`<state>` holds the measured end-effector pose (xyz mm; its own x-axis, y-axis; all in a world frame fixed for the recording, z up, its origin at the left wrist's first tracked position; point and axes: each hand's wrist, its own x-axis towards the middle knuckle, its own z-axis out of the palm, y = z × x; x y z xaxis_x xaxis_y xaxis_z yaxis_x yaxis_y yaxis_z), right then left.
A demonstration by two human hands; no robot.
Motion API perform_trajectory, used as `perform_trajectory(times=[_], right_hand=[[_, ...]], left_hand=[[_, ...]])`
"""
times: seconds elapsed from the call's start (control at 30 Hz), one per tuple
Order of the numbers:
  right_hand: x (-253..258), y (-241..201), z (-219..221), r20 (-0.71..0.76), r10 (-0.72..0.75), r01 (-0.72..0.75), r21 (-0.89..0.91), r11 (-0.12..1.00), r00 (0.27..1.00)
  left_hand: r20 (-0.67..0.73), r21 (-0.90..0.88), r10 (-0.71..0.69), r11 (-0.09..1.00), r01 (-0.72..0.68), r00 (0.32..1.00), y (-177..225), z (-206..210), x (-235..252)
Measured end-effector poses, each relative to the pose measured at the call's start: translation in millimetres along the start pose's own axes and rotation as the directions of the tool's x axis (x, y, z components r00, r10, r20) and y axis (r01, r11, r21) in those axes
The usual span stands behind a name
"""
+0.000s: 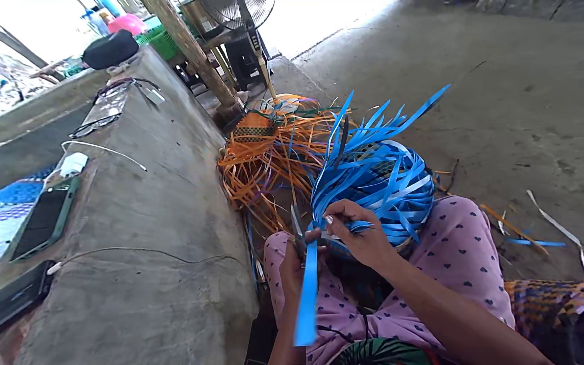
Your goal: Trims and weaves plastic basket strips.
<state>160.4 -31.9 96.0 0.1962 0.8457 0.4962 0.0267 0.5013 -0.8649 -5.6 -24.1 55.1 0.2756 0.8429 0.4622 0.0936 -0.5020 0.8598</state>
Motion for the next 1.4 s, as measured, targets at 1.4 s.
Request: perform_trajectory(times=[1.4], right_hand=[[-9,5,-6,-0.065,-0.044,0.048,0.054,0.997,0.997]], left_hand=[[0.245,0.244,-0.086,0.969,0.025,0.966,-20,11,-27]])
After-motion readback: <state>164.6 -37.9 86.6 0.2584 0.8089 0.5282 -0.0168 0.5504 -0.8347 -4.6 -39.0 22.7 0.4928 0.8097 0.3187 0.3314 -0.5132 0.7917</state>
